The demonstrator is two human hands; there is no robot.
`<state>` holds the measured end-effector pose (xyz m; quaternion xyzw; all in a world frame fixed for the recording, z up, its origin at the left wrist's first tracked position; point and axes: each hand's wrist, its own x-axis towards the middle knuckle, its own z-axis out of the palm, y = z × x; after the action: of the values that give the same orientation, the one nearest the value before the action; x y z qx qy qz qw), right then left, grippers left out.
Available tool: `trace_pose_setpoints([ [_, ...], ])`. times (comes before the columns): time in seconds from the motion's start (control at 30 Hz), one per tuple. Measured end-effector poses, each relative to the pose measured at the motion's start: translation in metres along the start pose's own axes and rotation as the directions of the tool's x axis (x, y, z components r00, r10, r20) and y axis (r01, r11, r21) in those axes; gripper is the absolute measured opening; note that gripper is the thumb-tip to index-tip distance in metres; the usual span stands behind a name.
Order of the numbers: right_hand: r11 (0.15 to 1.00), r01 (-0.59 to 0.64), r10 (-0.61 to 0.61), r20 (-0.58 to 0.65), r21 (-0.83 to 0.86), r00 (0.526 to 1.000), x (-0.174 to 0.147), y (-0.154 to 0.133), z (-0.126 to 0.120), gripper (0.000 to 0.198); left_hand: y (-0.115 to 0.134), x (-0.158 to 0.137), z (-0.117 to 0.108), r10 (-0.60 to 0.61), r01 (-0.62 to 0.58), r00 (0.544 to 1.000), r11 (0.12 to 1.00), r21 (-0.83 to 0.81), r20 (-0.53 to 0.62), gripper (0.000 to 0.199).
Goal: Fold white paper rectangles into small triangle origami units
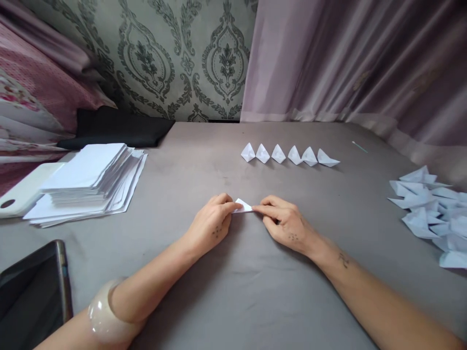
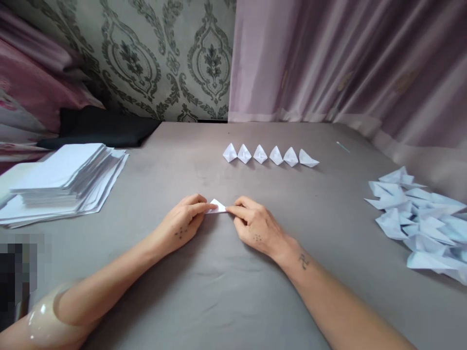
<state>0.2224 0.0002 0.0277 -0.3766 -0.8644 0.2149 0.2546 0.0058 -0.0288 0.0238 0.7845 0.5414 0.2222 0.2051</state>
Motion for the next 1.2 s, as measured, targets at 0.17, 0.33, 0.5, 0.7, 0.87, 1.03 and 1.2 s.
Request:
trace_pose_setpoints([
  [0.17,0.988,0.051,-0.043,0.056,-0.143,0.998,-0.001,-0.001,0.001,0.041,-0.001,0.001,0.001,-0.005,0.004,1.000,1.000,-0.029,-0.015,0.041],
  [0.33,0.963,0.075,-0.046,0.115,-0.260,0.992,-0.002,-0.007,0.001,0.037,-0.001,0.002,0.000,-0.051,0.050,0.999,0.994,-0.099,-0.008,0.041],
  [0.5,0.943,0.060,-0.023,0.118,-0.326,0.993,-0.002,-0.010,0.000,0.040,-0.003,0.005,0.000,-0.119,0.120,0.993,0.974,-0.192,0.016,0.040],
  [0.7,0.961,0.185,-0.176,0.064,-0.203,0.982,-0.003,-0.019,0.006,0.048,-0.004,0.007,-0.001,-0.103,0.101,0.995,0.965,-0.244,0.005,0.039],
  [0.87,0.965,0.138,-0.102,0.165,-0.225,0.981,-0.002,-0.030,0.009,0.049,-0.004,0.008,-0.001,-0.103,0.101,0.995,0.960,-0.262,0.005,0.041],
  [1.03,0.960,0.130,-0.078,0.212,-0.247,0.974,0.000,-0.032,0.006,0.050,-0.006,0.006,-0.008,-0.091,0.097,0.995,0.961,-0.260,0.038,0.047],
  [1.2,0.976,0.098,-0.053,0.223,-0.196,0.973,0.004,-0.029,0.003,0.046,-0.002,0.000,-0.022,-0.157,0.170,0.984,0.968,-0.185,0.083,0.039],
])
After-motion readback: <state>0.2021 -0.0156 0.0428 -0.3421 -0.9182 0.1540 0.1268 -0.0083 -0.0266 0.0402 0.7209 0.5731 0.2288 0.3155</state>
